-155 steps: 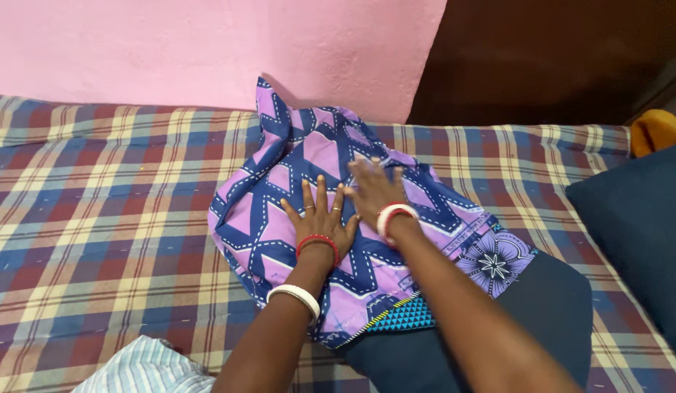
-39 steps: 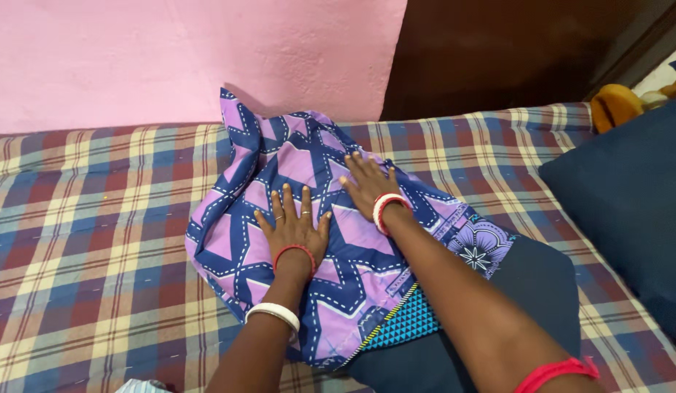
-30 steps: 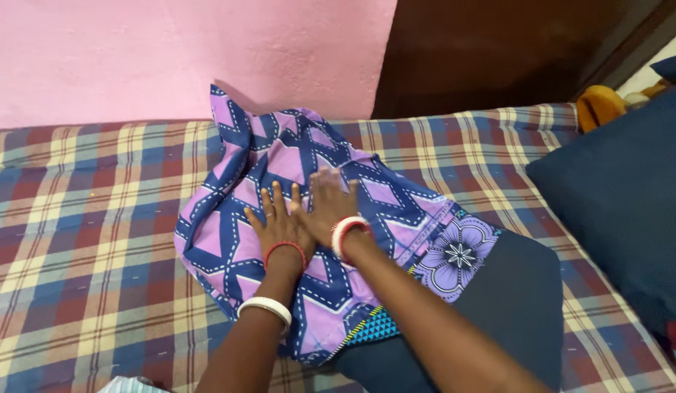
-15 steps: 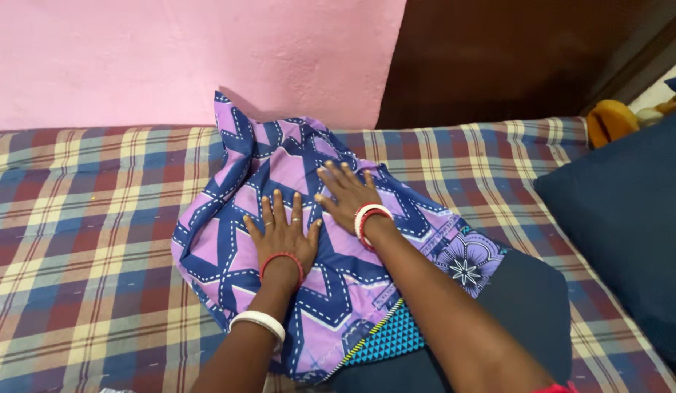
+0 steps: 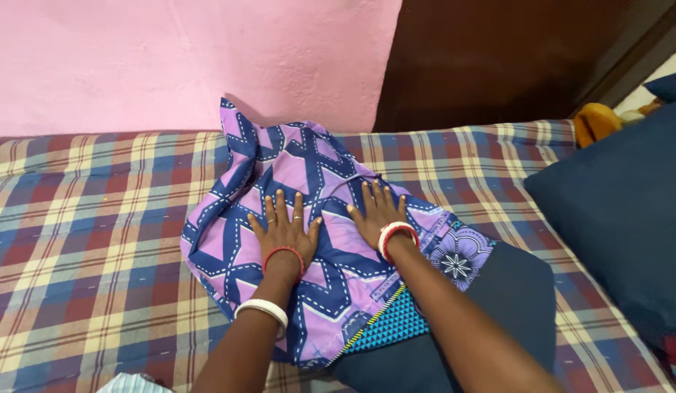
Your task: The person puts a patterned purple cover onto a blue pillow while working on a bed.
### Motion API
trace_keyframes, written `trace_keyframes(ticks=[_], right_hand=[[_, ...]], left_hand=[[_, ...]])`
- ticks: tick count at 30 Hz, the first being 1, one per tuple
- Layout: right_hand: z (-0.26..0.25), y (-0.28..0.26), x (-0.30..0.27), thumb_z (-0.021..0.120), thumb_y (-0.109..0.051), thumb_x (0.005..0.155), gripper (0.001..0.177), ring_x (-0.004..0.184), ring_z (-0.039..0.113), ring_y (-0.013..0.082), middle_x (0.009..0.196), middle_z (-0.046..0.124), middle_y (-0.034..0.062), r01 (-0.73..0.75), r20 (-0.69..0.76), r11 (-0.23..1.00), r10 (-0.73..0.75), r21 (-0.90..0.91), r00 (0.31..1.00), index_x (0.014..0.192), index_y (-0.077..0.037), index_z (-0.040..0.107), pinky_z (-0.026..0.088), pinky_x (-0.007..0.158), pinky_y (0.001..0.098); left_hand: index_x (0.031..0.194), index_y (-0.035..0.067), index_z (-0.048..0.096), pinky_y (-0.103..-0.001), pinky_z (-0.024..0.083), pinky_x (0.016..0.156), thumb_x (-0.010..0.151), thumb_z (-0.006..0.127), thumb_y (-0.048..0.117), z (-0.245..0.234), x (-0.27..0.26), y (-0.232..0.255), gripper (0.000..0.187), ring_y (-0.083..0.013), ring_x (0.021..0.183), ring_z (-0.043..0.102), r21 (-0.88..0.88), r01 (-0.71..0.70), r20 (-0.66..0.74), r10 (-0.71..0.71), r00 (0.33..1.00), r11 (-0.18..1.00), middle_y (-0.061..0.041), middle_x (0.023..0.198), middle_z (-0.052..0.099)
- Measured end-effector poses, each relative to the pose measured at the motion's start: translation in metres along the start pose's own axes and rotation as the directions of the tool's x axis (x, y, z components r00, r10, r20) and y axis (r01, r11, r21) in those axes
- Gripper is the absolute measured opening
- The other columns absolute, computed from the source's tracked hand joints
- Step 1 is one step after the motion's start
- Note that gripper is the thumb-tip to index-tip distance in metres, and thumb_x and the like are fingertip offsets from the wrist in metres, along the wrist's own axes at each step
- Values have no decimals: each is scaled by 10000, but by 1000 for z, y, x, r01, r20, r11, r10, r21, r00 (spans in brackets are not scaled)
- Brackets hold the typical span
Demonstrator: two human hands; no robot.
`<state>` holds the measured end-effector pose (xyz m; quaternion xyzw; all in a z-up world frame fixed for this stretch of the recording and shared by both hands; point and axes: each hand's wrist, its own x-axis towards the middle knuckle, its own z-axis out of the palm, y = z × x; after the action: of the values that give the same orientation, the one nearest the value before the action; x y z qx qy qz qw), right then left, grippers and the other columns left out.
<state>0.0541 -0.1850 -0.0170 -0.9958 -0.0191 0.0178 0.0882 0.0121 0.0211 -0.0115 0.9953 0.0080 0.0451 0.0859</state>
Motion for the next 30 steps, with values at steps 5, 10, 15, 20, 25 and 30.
trace_keyframes(ticks=[5,10,15,20,25,30], right_hand=[[-13,-8,-37,252,-631,1004,789,1569,63,345,1711,67,111,-24,50,996,28,-82,998,1633,-176,108,-2,1213,635],[1,0,-29,256,-616,1012,787,1566,63,346,1710,58,115,-3,35,998,5,-62,999,1638,-171,82,7,1211,630],[18,11,-22,310,-544,972,785,1550,63,349,1707,47,107,42,-3,988,-43,-152,999,1639,-204,76,26,1178,632],[3,-3,-30,267,-612,1014,770,1572,77,329,1712,84,105,-42,34,999,42,-21,999,1635,-182,120,20,1225,614],[-8,-9,-33,240,-616,1008,767,1567,69,324,1705,86,99,-39,31,999,39,-12,999,1633,-187,120,16,1222,604],[-12,-12,-35,234,-617,1003,760,1568,69,315,1708,82,85,-49,47,999,49,-5,998,1632,-205,118,14,1230,600]], left_hand=[[1616,222,229,-672,5,1178,983,299,611,-2,-8,9,747,-357,1555,56,-69,49,2,-49,999,996,-138,1696,116],[1606,67,237,-669,-55,1139,1005,305,733,1,-19,69,899,-401,1551,-14,-99,23,76,-15,997,995,-275,1667,65],[1587,200,281,-684,-63,1169,978,296,685,-10,0,84,778,-340,1578,-22,-143,-174,145,195,970,974,-166,1702,63],[1587,293,316,-670,12,1207,1008,295,576,-16,51,34,645,-250,1578,77,16,-315,89,312,946,949,-9,1708,133],[1599,282,244,-630,67,1190,1004,286,591,-14,62,-32,672,-298,1554,103,-35,-43,44,45,998,998,-74,1701,135],[1634,167,266,-606,91,1256,1000,295,660,-2,29,-54,803,-298,1575,184,-138,222,87,-212,973,965,-115,1692,228]])
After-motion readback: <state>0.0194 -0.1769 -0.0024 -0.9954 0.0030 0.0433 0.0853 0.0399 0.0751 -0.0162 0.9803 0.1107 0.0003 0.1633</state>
